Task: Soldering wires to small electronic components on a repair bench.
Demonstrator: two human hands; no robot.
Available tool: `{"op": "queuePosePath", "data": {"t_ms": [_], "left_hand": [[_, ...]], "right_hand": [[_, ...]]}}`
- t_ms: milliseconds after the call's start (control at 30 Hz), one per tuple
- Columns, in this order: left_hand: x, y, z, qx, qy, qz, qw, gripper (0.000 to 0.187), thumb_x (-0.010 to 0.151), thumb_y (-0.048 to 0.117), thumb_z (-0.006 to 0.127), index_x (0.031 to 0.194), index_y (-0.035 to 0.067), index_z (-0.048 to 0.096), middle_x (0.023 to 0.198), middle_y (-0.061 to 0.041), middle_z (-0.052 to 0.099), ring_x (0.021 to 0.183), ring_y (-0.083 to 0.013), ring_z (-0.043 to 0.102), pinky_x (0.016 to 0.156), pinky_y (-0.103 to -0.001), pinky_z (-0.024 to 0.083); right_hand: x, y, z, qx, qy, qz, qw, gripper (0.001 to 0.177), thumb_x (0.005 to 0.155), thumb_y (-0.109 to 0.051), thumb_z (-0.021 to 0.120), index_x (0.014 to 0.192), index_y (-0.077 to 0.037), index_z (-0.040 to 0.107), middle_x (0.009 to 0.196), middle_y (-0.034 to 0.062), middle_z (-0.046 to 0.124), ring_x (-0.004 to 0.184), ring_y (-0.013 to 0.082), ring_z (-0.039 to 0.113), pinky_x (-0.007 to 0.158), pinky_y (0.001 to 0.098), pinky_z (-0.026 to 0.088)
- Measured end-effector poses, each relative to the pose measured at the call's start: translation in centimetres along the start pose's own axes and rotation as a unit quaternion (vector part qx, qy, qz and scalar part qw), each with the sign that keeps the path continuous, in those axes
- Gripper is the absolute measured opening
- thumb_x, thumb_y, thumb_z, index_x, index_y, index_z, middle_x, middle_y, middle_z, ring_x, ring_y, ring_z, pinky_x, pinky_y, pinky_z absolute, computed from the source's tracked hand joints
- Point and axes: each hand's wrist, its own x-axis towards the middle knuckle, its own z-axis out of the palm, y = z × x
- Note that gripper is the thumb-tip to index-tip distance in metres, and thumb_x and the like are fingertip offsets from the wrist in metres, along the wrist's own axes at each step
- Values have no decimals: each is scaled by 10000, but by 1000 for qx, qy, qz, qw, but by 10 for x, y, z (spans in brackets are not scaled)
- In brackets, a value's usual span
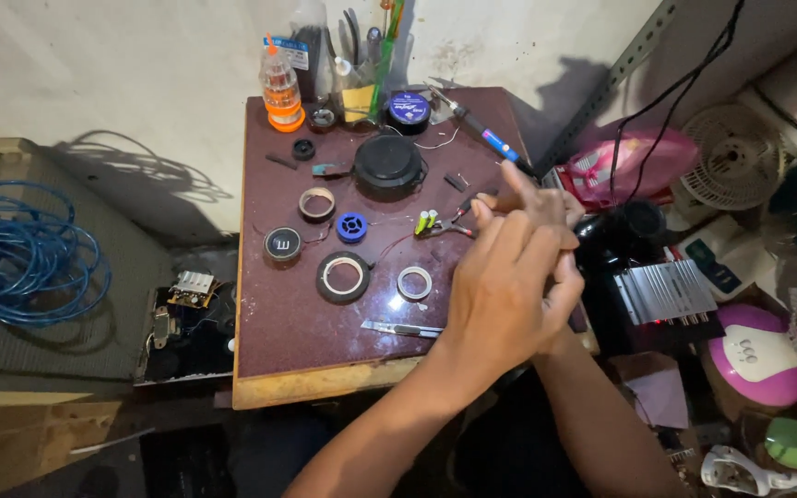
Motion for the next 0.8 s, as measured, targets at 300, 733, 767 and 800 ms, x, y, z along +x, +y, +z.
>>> {"op": "queuePosePath", "data": {"t_ms": [300,733,767,800], "left_hand": [[5,10,-5,8,16,-28,999,111,906,135,636,1016,133,625,1037,-87,564,898,-370,734,943,-452,600],[11,-9,-11,-58,0,17,998,149,912,152,673,845,117,545,745,-56,455,707,-337,607,732,-409,550],[14,-15,-14,-50,8,-6,999,110,851,132,709,838,158,603,706,-11,528,686,-277,634,740,-382,545],[17,-21,-15,-44,16,-27,999,127,791,112,746,831,199,662,667,35,601,664,-217,661,749,-355,540]], "right_hand": [[2,-7,-12,-49,10,-22,999,330,1016,-480,715,1295,-303,720,1273,-259,680,888,73,474,1021,324,273],[23,19,-8,-71,-174,-8,982,580,961,-574,681,1471,-303,628,1052,-89,796,1006,154,674,941,392,348],[26,3,-21,32,-82,-7,996,447,944,-313,776,1372,-203,708,1009,-26,770,954,199,648,920,327,379],[31,-13,-35,133,14,-7,991,360,926,-51,870,1273,-104,788,965,36,744,903,243,622,901,262,410]]}}
